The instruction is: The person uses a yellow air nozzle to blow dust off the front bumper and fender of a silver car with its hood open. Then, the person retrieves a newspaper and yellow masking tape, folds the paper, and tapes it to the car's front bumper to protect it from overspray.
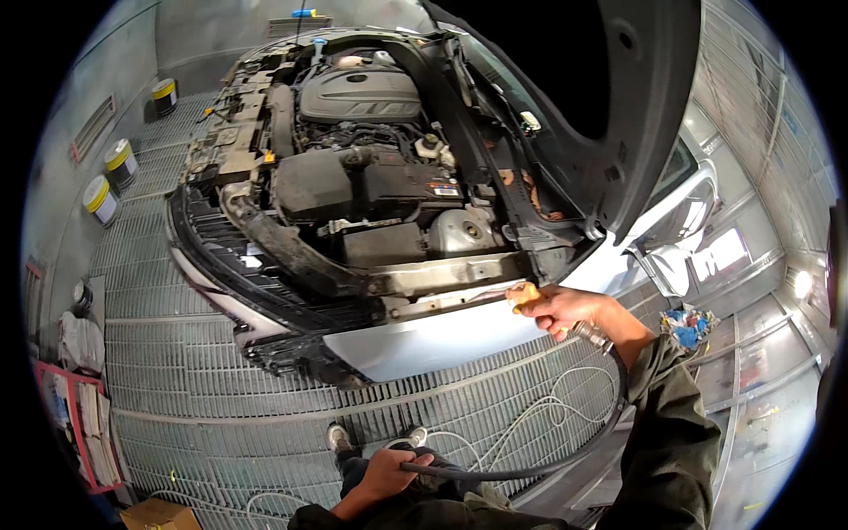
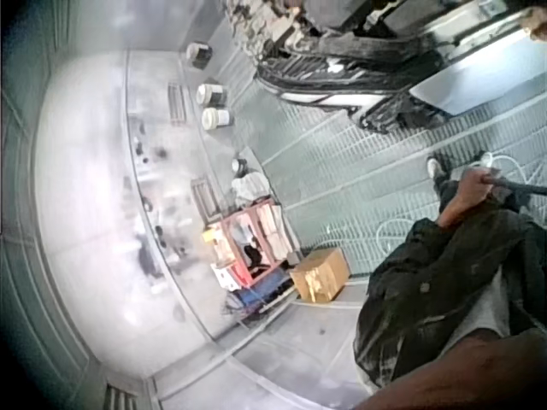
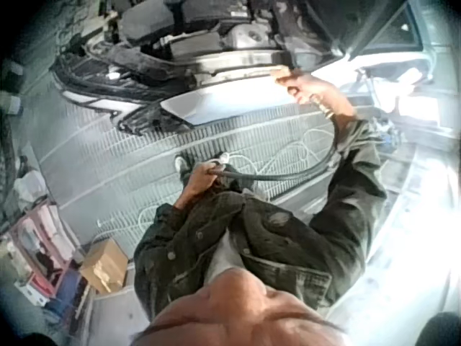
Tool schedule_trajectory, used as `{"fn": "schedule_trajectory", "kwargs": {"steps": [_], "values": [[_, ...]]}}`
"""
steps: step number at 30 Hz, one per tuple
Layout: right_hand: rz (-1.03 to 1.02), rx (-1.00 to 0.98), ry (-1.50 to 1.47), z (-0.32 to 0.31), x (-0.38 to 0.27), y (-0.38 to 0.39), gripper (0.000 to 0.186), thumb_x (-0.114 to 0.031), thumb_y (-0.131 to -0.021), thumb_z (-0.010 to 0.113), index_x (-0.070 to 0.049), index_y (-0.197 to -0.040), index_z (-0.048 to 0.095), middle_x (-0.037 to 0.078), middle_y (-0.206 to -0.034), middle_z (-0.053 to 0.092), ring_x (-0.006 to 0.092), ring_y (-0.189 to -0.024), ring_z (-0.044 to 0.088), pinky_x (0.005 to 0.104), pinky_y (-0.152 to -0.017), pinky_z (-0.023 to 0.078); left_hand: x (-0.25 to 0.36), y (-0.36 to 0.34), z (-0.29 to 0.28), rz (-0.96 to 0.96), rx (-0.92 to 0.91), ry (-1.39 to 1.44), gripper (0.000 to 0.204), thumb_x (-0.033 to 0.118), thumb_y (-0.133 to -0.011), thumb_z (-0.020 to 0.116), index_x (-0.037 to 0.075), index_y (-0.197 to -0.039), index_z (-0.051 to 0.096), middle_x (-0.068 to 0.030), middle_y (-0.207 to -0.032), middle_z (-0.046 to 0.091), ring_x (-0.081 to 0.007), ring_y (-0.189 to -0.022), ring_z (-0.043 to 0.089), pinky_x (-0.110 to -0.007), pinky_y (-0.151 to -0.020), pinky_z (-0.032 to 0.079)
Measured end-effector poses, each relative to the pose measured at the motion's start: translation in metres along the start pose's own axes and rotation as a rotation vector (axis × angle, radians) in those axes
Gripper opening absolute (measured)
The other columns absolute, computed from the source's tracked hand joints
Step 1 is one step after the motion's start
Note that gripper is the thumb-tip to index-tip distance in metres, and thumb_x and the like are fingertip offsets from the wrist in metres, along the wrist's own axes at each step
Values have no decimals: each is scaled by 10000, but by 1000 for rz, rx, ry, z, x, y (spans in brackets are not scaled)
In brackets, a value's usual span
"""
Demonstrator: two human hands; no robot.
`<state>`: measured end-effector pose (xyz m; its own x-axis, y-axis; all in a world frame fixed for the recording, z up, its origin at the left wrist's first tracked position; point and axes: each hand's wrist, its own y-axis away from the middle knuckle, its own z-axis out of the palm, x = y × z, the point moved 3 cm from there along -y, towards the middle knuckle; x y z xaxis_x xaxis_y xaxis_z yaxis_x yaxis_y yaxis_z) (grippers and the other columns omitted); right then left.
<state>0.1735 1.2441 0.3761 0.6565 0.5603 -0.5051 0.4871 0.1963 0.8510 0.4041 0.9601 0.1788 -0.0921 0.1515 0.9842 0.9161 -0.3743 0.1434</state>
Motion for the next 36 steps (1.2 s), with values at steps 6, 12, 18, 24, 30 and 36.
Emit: {"fn": "schedule_trajectory", "kwargs": {"steps": [6,12,18,24,30,36], "values": [[91,316,131,-97,50,38,183,-209,-959,600,-35,-985,551,15,-659,472,97,-453,434,274,-390,411,19,-26,52,106,-76,-36,466,405,-877,699,45,-595,610,-143,-482,416,-295,-418,399,-390,-432,318],[100,473,218,-155,87,53,170,-168,-941,595,-2,-970,573,15,-652,473,107,-452,460,281,-368,422,22,-48,89,126,-129,-91,471,370,-869,728,28,-576,591,-127,-465,396,-234,-404,344,-362,-422,321],[-60,926,918,-193,110,54,398,-267,-873,596,73,-1079,570,319,-896,653,471,-881,646,484,-811,510,17,-56,107,177,-129,-149,430,369,-863,730,26,-625,630,-132,-475,414,-250,-404,395,-372,-424,331],[-233,1083,888,-168,122,47,352,-258,-900,567,31,-1099,573,311,-831,651,474,-846,642,521,-789,509,4,-54,103,119,-259,-249,423,359,-868,722,29,-622,628,-153,-478,418,-290,-406,426,-395,-425,329],[-714,885,514,-120,129,20,368,-285,-927,600,7,-1148,562,229,-734,635,339,-657,634,440,-640,511,10,-51,83,141,-105,-276,468,347,-872,720,19,-573,574,-144,-465,409,-279,-397,435,-387,-424,319],[-519,1136,251,-135,168,24,364,-285,-921,605,-13,-1160,574,255,-807,642,388,-767,641,459,-714,508,32,-52,76,-9,-142,-201,535,353,-881,711,0,-529,517,-118,-454,351,-178,-416,330,-373,-429,305]]}}
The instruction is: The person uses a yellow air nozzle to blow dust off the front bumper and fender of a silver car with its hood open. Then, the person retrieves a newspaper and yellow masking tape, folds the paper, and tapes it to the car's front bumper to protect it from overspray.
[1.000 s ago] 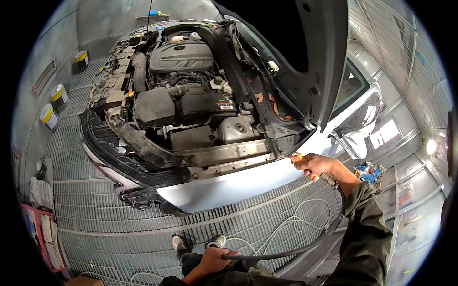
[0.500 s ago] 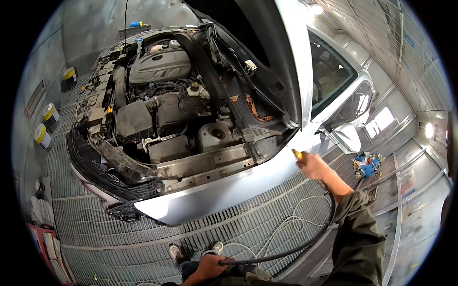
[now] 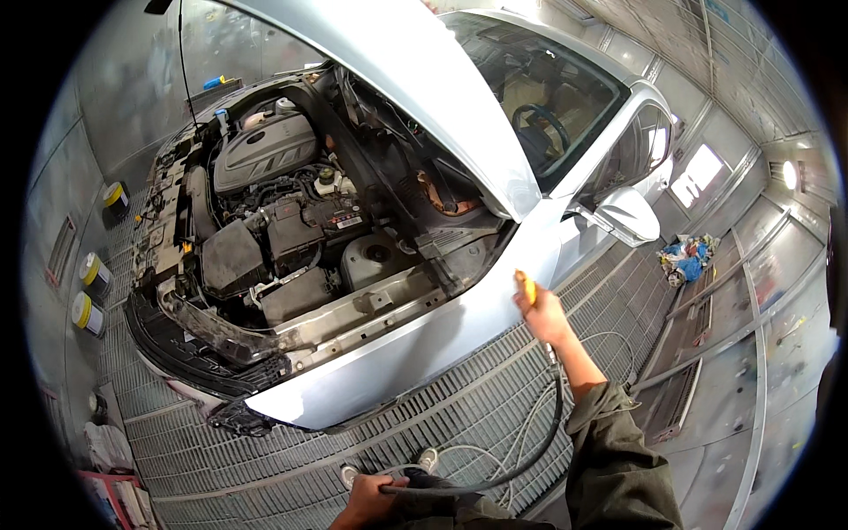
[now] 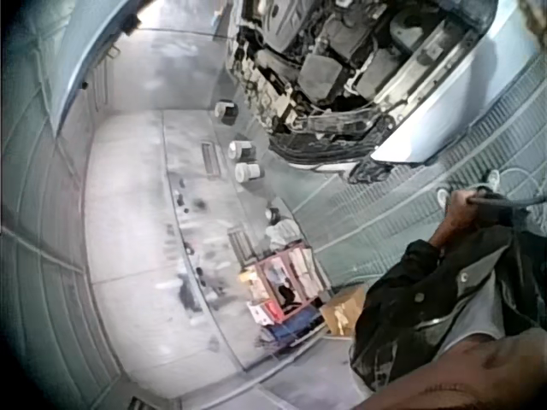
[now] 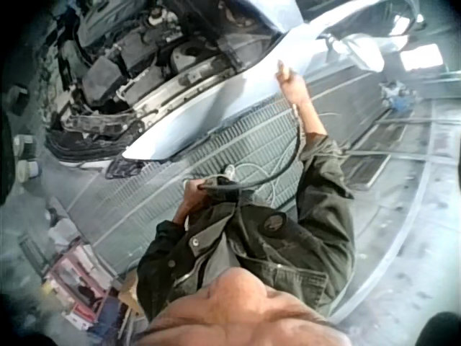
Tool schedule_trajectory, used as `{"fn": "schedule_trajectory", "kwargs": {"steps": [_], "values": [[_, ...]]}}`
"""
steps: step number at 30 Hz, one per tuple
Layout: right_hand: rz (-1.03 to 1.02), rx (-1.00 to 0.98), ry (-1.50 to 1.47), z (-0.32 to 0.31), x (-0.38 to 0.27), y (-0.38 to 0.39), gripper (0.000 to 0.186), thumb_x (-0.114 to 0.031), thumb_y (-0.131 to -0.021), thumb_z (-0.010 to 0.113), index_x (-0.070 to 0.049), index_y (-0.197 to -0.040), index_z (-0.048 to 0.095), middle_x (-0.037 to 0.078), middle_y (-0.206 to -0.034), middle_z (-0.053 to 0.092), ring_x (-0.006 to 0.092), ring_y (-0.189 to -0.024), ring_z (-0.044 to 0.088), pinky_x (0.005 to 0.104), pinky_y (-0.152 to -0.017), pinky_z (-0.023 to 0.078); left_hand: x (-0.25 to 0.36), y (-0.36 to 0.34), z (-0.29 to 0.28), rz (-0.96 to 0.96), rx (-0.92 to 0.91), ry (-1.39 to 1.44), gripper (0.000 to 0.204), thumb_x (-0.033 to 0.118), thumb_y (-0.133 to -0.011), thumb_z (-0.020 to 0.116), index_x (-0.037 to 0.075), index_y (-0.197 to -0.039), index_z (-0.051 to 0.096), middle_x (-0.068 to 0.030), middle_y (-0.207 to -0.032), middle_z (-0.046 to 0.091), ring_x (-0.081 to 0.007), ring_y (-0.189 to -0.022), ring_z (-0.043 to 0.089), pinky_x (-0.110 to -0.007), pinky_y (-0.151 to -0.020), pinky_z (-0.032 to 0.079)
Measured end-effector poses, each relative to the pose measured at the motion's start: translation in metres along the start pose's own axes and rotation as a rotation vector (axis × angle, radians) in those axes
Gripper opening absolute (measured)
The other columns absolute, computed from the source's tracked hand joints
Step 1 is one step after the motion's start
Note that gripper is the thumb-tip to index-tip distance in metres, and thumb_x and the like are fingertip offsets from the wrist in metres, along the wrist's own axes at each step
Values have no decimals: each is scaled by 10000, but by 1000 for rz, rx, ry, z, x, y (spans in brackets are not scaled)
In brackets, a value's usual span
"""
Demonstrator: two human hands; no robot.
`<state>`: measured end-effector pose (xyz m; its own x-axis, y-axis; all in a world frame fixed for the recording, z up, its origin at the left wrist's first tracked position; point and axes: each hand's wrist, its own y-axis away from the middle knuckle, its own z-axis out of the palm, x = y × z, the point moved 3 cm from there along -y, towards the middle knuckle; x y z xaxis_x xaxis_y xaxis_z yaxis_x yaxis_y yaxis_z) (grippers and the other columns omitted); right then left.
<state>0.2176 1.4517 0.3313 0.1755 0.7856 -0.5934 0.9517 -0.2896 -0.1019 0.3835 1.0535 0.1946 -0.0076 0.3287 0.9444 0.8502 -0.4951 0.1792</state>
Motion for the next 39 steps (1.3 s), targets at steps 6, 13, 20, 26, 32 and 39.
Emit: {"fn": "schedule_trajectory", "kwargs": {"steps": [6,13,20,26,32,39], "values": [[104,-74,-125,4,14,15,382,-288,-916,608,-17,-1182,573,235,-807,640,393,-785,631,456,-683,505,-20,5,1,-250,57,-144,549,366,-879,712,-21,-544,515,-95,-458,327,-145,-453,294,-371,-443,263],[167,128,-295,-26,47,-2,294,-236,-916,614,15,-1070,610,99,-669,598,183,-604,591,356,-598,498,-32,2,29,-199,70,-89,553,304,-898,701,9,-501,451,-40,-437,291,-121,-473,226,-381,-448,222],[320,49,-467,-74,71,-31,283,-253,-921,616,-4,-1050,575,82,-711,591,159,-563,571,330,-538,494,-22,-13,55,-341,82,-130,548,283,-900,698,52,-482,430,-17,-439,269,-115,-472,194,-383,-464,195],[248,26,-774,-84,113,-72,230,-237,-936,611,-23,-986,542,22,-669,520,123,-494,485,292,-421,428,-2,-35,92,-317,40,-192,467,282,-892,705,5,-553,542,-27,-448,323,-118,-475,253,-377,-461,224],[538,118,-801,-96,221,-54,254,-230,-930,618,-27,-842,492,36,-613,496,146,-426,490,326,-368,422,1,-41,108,-252,68,-264,402,283,-878,720,-5,-613,626,-74,-445,393,-110,-453,307,-362,-457,271],[930,85,-1020,-1,380,54,219,-226,-939,606,-46,-883,494,38,-598,469,167,-413,451,362,-393,409,24,-56,129,-35,-86,-341,411,283,-871,712,-29,-632,592,-154,-514,489,-133,-450,452,-351,-469,377]]}}
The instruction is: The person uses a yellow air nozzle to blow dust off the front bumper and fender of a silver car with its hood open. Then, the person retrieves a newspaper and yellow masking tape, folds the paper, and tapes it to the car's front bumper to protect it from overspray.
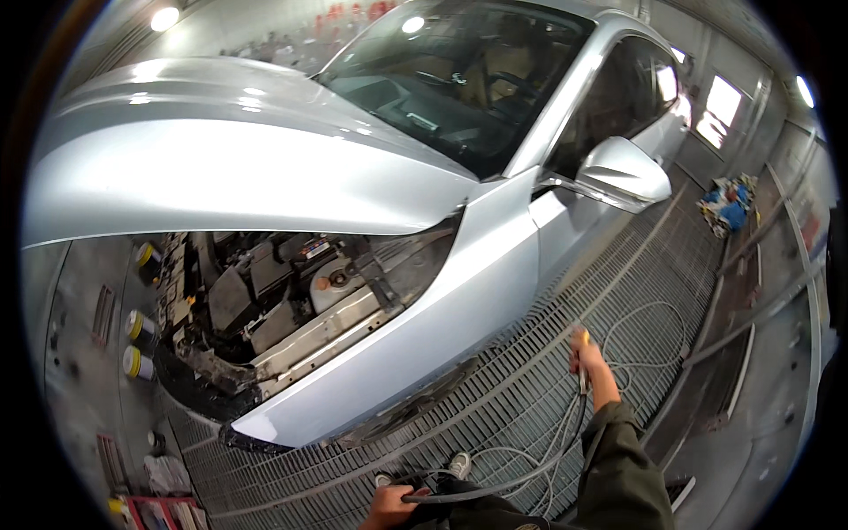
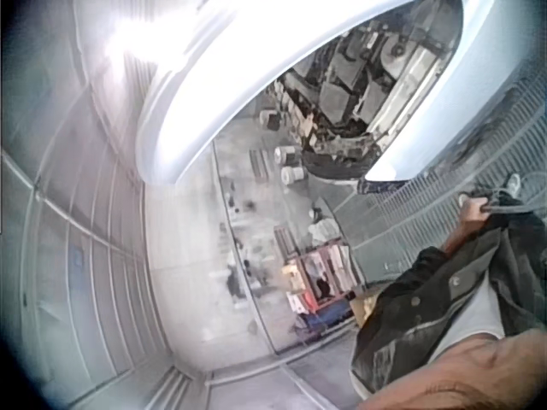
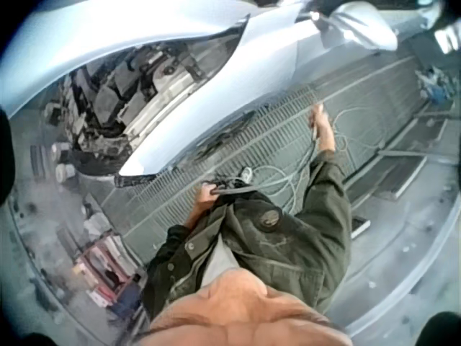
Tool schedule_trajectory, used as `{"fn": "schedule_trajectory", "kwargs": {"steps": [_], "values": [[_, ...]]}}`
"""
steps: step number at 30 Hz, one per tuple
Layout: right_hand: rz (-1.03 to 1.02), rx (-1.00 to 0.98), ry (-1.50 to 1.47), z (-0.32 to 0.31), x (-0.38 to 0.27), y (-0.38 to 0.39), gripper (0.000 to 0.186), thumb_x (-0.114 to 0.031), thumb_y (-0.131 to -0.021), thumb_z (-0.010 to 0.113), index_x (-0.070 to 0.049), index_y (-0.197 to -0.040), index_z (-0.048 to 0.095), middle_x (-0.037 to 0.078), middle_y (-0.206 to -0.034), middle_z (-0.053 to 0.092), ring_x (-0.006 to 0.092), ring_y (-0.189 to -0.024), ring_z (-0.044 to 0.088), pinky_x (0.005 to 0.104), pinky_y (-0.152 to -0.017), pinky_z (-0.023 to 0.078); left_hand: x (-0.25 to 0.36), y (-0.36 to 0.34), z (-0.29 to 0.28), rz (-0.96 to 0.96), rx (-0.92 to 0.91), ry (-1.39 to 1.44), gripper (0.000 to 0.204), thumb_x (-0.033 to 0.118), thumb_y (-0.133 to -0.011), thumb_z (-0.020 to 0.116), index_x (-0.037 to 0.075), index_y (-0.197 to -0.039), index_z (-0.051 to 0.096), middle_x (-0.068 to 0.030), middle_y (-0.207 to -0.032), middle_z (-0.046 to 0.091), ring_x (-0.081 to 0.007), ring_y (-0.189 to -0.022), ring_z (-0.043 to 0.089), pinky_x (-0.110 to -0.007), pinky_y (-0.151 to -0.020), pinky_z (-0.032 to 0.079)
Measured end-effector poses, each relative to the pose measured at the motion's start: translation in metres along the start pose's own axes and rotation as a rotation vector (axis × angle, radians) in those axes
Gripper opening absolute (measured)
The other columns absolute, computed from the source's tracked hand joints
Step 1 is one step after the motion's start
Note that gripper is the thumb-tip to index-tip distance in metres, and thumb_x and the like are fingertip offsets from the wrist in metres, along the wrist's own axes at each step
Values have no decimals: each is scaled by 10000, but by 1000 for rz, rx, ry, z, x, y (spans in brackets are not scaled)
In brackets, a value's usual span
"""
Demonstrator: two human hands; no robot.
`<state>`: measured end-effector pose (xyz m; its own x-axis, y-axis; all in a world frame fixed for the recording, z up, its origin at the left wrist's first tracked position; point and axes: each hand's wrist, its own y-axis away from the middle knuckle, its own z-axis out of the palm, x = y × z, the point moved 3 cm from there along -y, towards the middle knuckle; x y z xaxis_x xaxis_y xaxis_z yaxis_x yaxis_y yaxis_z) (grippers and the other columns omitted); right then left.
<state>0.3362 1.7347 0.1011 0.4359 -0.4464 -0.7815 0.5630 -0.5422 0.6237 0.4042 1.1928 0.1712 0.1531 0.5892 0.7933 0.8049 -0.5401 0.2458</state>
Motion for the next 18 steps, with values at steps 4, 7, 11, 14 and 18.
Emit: {"fn": "schedule_trajectory", "kwargs": {"steps": [4,7,11,14,18], "values": [[-19,-109,75,4,43,20,228,-238,-935,611,-44,-852,523,45,-592,504,174,-437,485,350,-407,414,3,1,-18,-194,31,91,457,321,-886,698,-12,-609,551,-126,-499,447,-167,-422,442,-381,-456,342],[4,-623,391,94,11,130,238,-235,-943,605,-50,-810,536,49,-608,533,160,-442,504,333,-421,430,1,9,-26,-257,-55,136,517,352,-901,680,0,-567,503,-99,-486,410,-174,-424,408,-385,-467,326],[-265,-558,251,122,-30,128,181,-197,-970,568,-42,-880,550,29,-615,529,132,-461,506,289,-430,429,14,9,-31,-101,13,143,546,358,-910,667,15,-539,461,-92,-480,407,-212,-425,396,-388,-473,327],[-372,-596,342,173,-61,165,151,-172,-965,582,-23,-951,562,0,-638,516,98,-484,487,262,-433,408,-16,20,-33,-142,140,181,539,327,-908,674,19,-525,452,-93,-465,396,-212,-419,391,-391,-466,318],[-752,-764,763,263,-50,241,299,-216,-941,628,25,-1116,599,53,-681,589,137,-562,558,307,-538,473,-23,40,-53,-75,279,167,525,309,-904,682,17,-530,459,-95,-457,384,-213,-406,367,-376,-453,318]]}}
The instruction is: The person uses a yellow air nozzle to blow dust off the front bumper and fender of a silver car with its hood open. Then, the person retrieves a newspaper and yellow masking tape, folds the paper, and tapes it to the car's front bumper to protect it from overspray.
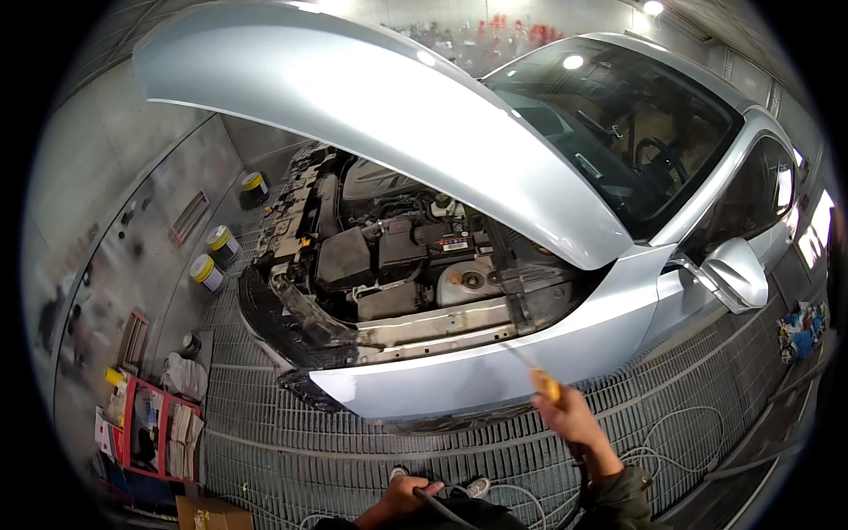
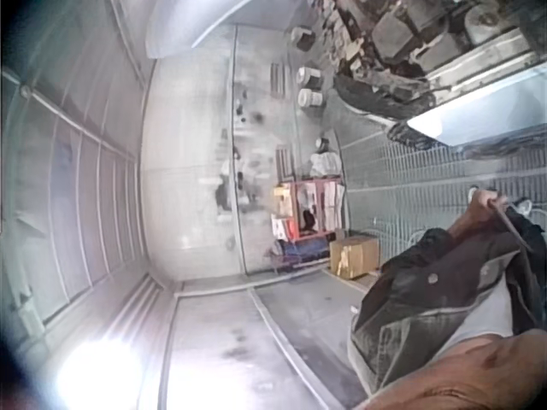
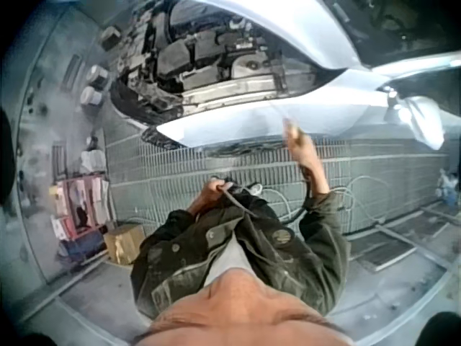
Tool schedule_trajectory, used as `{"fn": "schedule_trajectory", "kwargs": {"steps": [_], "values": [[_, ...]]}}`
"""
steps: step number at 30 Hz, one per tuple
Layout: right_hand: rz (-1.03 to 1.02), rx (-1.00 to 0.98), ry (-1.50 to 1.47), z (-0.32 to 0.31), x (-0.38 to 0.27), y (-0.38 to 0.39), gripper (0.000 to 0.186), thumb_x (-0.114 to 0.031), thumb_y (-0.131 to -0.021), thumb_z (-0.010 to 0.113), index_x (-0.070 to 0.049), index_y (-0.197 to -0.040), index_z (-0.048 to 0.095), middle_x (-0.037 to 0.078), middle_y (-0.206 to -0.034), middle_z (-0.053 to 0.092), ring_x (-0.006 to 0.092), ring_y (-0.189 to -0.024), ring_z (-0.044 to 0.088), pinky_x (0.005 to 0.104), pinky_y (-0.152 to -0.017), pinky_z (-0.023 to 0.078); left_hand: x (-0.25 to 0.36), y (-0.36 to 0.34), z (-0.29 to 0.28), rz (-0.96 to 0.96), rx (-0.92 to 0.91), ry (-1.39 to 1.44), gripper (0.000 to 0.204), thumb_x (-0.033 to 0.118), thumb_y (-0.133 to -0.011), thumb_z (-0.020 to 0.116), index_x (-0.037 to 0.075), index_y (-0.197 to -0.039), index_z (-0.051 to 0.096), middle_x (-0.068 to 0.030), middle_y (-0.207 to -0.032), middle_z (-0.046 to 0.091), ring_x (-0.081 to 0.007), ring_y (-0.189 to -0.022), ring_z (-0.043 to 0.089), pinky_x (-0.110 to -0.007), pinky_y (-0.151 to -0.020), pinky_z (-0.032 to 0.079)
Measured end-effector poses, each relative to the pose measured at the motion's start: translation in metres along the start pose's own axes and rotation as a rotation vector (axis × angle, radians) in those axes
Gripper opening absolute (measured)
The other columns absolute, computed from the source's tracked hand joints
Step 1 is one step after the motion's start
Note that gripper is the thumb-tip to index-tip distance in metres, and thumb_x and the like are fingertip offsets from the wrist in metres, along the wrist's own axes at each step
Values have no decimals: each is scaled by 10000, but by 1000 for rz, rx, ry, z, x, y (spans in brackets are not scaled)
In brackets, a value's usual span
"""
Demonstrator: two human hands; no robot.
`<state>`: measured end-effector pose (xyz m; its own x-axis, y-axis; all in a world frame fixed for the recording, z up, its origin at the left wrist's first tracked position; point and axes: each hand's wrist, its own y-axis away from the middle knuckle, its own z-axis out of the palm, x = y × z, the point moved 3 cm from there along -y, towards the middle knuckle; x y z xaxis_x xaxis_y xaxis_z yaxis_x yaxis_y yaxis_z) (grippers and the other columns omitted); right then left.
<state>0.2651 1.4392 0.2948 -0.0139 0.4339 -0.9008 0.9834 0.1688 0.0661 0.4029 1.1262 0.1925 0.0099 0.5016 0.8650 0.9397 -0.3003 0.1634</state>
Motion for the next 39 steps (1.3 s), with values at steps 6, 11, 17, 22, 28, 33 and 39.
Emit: {"fn": "schedule_trajectory", "kwargs": {"steps": [6,11,17,22,28,33,39], "values": [[-153,-565,-85,112,-52,-19,344,-325,-971,590,-41,-1165,592,98,-886,638,178,-825,594,342,-777,489,-52,25,-11,-97,95,48,467,272,-893,685,-14,-569,509,-119,-464,398,-138,-422,384,-351,-451,337],[-80,66,-170,42,-18,-8,234,-181,-969,566,13,-1096,599,55,-872,648,122,-766,586,285,-679,496,-47,25,-37,-123,41,7,478,307,-882,686,-6,-563,519,-89,-455,372,-142,-425,342,-366,-447,294],[176,707,272,-48,25,47,159,-112,-919,584,10,-1020,586,63,-723,620,144,-602,569,319,-541,467,-65,16,-45,-208,-84,5,563,395,-899,662,0,-541,482,-95,-444,348,-210,-407,312,-385,-443,261],[268,-90,-106,59,-16,73,306,-178,-941,594,-24,-1205,580,20,-742,609,105,-632,553,278,-543,454,-60,2,-48,-15,-227,-28,557,394,-907,660,7,-543,493,-119,-449,350,-238,-394,349,-396,-448,268],[277,470,103,19,20,71,305,-211,-921,620,-18,-1156,597,110,-740,634,236,-667,634,352,-622,494,-64,-12,-47,112,-199,-49,539,361,-857,721,15,-507,503,-165,-460,409,-351,-426,415,-416,-460,325],[291,564,364,-28,-5,27,280,-209,-900,630,2,-1081,603,199,-728,628,336,-720,659,409,-683,492,-75,-6,-46,-12,-220,-85,544,373,-853,727,2,-523,505,-169,-470,433,-347,-434,441,-415,-455,329],[347,543,196,-59,2,1,261,-201,-907,619,32,-1023,611,96,-629,604,202,-570,606,358,-553,472,-57,0,-30,-46,-200,-9,545,416,-839,726,-7,-554,536,-181,-495,469,-330,-450,503,-420,-472,364]]}}
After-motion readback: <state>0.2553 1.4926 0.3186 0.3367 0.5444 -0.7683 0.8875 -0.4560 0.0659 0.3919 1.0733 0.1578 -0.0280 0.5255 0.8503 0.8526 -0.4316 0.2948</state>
